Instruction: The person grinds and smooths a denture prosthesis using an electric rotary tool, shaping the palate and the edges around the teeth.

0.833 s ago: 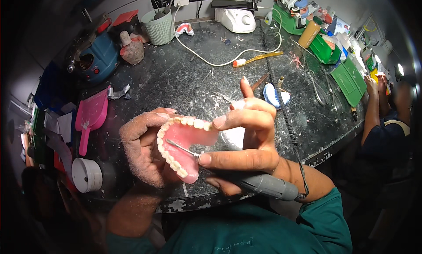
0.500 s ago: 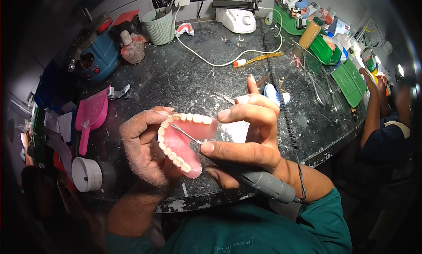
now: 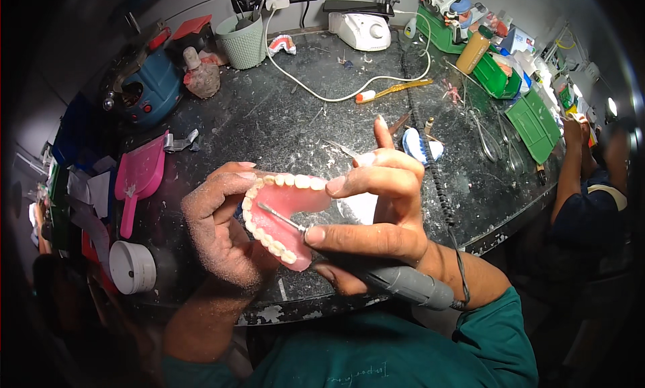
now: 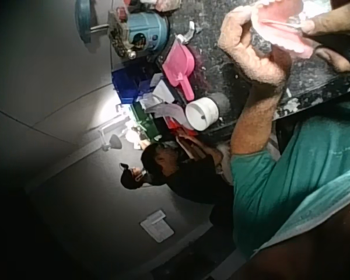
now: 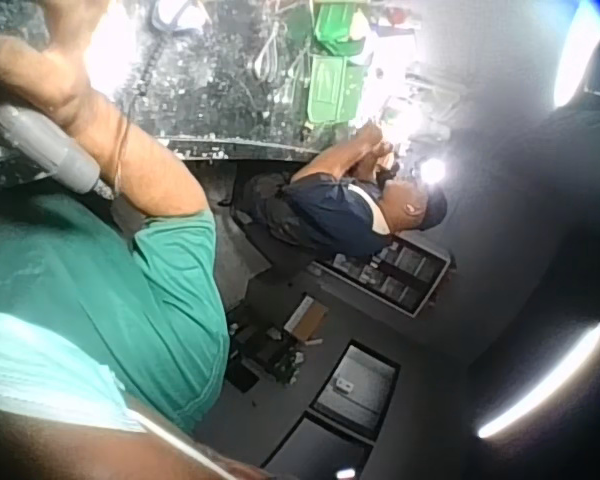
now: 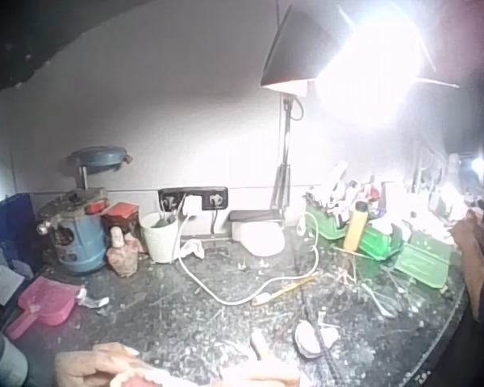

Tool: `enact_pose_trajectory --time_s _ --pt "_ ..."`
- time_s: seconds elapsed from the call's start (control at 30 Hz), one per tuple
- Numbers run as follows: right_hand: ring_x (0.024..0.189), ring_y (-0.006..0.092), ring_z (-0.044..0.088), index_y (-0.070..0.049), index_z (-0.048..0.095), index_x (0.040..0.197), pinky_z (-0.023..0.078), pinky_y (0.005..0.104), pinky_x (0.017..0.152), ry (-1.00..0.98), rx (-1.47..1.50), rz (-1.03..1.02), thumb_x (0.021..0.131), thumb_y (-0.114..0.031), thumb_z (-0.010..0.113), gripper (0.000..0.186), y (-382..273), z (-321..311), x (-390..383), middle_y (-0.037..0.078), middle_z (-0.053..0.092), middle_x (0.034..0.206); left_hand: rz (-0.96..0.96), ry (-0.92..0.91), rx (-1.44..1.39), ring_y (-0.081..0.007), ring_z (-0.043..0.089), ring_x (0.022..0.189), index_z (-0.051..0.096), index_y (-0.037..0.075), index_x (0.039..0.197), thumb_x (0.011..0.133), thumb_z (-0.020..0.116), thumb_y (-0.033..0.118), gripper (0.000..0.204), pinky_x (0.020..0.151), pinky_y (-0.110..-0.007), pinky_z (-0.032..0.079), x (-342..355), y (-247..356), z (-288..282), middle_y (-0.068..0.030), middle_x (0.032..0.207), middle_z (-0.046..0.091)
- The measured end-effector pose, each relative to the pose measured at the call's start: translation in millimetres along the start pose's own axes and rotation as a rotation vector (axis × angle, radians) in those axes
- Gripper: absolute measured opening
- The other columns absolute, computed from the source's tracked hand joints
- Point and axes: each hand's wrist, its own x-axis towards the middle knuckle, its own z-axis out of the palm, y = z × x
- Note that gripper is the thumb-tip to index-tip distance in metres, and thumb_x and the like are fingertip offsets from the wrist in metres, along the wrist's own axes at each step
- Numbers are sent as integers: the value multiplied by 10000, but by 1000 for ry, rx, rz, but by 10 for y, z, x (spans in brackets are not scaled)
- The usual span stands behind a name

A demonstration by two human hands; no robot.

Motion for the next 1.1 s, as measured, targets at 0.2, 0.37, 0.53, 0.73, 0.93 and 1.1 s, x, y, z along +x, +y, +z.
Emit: enact_pose_trajectory --time_s 0.2,0.37,0.53,0.73,0.93,1.1 --pt "1102 242 486 -264 744 1000 229 573 1164 -28 -28 -14 605 -177 873 424 63 -28 -8 15 594 1149 -5 6 -16 -238 623 1045 371 16 1259 794 839 316 725 927 -360 525 21 19 16 -213 1191 556" --pt "1104 242 487 -260 745 1016 228 578 1160 -12 24 13 618 -184 880 427 35 -8 14 15 591 1149 41 -45 50 -236 622 1046 375 17 1261 822 818 289 680 929 -357 524 41 21 -8 -214 1200 554" --pt "1096 243 490 -260 756 990 233 580 1154 -8 -12 38 631 -218 871 379 17 -22 36 21 593 1149 19 -28 36 -234 616 1054 375 21 1263 828 812 287 672 929 -355 525 28 26 15 -215 1199 554" --pt "1114 240 494 -263 756 990 232 593 1146 -6 16 32 612 -212 875 399 36 -20 29 26 590 1160 18 -33 76 -232 617 1050 383 26 1253 831 810 257 643 920 -359 529 51 47 15 -208 1173 570" --pt "1113 243 490 -261 756 990 226 597 1143 27 27 20 609 -210 870 402 65 -9 25 30 584 1174 37 -41 57 -237 636 1007 391 30 1244 831 807 213 614 925 -372 527 48 17 25 -204 1153 579" --pt "1123 250 480 -259 756 996 232 594 1141 8 -10 17 612 -230 874 403 63 -12 16 30 584 1175 15 -8 8 -237 639 1008 390 32 1250 826 811 199 620 942 -383 520 26 1 39 -199 1158 578"
